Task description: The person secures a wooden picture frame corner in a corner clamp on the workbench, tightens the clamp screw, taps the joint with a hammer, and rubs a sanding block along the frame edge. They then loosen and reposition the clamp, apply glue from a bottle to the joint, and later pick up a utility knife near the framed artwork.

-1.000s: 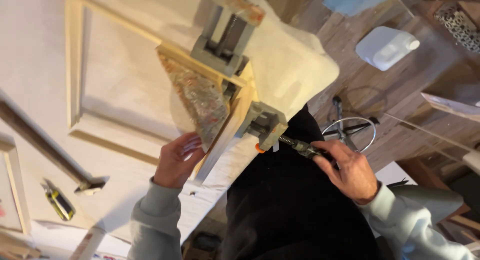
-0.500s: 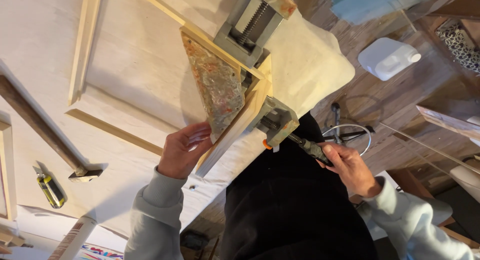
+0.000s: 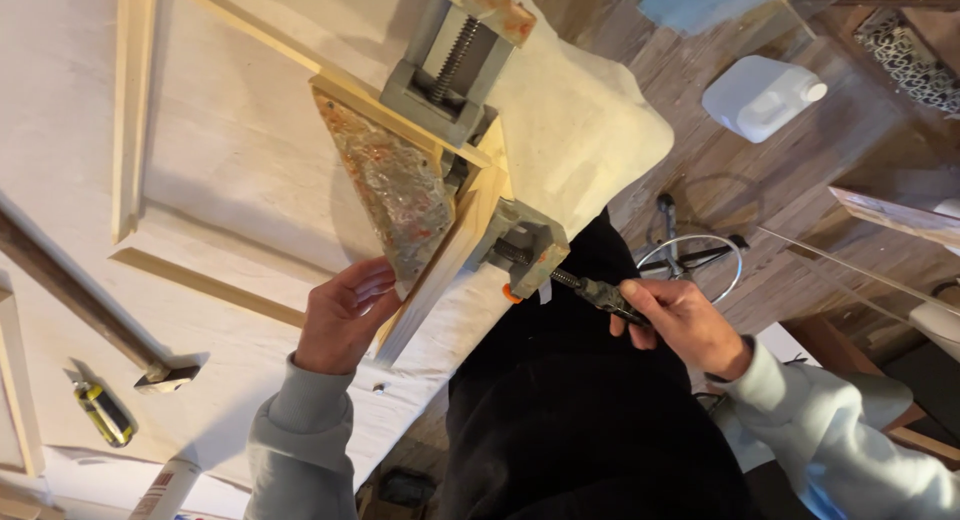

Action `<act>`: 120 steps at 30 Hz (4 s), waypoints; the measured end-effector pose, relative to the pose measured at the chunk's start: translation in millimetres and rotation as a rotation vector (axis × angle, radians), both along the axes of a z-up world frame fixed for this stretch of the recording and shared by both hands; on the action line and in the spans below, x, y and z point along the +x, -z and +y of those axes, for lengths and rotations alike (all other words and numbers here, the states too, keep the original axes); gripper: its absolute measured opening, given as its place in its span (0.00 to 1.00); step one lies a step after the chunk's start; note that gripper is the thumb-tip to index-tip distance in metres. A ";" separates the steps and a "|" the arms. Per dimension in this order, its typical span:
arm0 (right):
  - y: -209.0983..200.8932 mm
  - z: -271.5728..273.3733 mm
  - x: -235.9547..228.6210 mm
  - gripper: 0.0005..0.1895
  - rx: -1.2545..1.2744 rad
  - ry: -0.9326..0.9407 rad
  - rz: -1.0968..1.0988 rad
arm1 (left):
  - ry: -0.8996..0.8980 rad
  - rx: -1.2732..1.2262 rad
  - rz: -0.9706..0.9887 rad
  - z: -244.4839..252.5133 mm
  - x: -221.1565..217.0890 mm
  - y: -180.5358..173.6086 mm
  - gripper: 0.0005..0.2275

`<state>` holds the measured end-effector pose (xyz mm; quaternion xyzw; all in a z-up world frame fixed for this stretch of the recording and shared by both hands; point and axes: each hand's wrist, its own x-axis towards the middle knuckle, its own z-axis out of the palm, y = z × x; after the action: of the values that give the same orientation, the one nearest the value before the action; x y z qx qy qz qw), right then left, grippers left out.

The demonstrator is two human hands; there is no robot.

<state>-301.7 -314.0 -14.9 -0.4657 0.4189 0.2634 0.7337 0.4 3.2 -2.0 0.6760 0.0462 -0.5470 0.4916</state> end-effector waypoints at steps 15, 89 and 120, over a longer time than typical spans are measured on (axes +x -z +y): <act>-42.3 -19.9 224.9 0.15 -0.845 -0.365 -0.540 | 0.003 -0.056 -0.182 -18.6 -8.0 -19.5 0.18; -92.5 -32.1 340.2 0.14 -0.841 -1.603 -0.952 | -0.110 1.063 -1.364 -232.9 -117.9 -43.0 0.16; -133.1 -96.0 336.2 0.20 -0.791 -1.576 -0.568 | 0.024 0.992 -1.448 -223.9 -118.0 -28.5 0.20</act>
<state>34.6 -410.0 118.2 -0.8795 -0.1551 0.4003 0.2054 -117.6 -220.7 26.5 0.9932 -0.0517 0.0944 0.0436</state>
